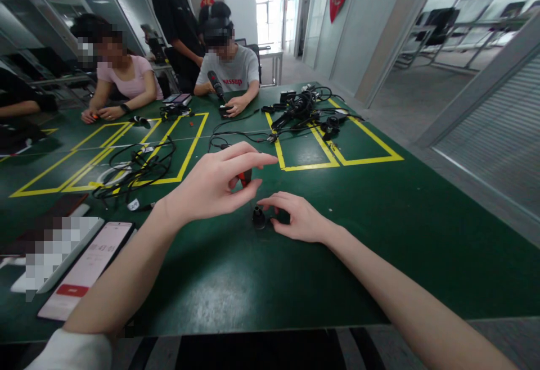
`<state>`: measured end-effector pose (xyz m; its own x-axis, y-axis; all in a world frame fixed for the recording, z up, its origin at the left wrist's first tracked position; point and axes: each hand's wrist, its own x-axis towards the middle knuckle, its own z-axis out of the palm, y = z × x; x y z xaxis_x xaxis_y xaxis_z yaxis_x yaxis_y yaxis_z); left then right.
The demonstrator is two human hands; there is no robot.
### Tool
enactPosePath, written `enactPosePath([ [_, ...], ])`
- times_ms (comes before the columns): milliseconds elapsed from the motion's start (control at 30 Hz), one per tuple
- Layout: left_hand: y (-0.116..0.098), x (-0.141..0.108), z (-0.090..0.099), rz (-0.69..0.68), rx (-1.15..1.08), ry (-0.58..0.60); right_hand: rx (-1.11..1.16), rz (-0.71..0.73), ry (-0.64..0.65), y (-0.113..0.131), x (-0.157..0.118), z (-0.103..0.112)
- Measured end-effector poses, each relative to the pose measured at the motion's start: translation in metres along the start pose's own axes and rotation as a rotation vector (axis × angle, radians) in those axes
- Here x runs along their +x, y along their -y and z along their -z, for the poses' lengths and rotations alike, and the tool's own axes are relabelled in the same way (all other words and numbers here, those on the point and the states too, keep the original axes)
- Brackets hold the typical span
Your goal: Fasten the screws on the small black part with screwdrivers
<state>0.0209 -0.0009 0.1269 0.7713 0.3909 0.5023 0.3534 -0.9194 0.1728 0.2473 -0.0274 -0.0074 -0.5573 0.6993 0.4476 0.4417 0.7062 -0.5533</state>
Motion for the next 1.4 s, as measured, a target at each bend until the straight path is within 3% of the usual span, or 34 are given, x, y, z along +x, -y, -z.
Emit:
enactPosePath([
  [900,0.001,0.002,0.0,-0.063,0.023,-0.054,-0.017,-0.071,0.004,-0.01,0.0,-0.003],
  [1400,-0.002,0.003,0.002,-0.081,0.034,-0.018,0.023,-0.12,-0.014,-0.012,-0.001,0.0],
])
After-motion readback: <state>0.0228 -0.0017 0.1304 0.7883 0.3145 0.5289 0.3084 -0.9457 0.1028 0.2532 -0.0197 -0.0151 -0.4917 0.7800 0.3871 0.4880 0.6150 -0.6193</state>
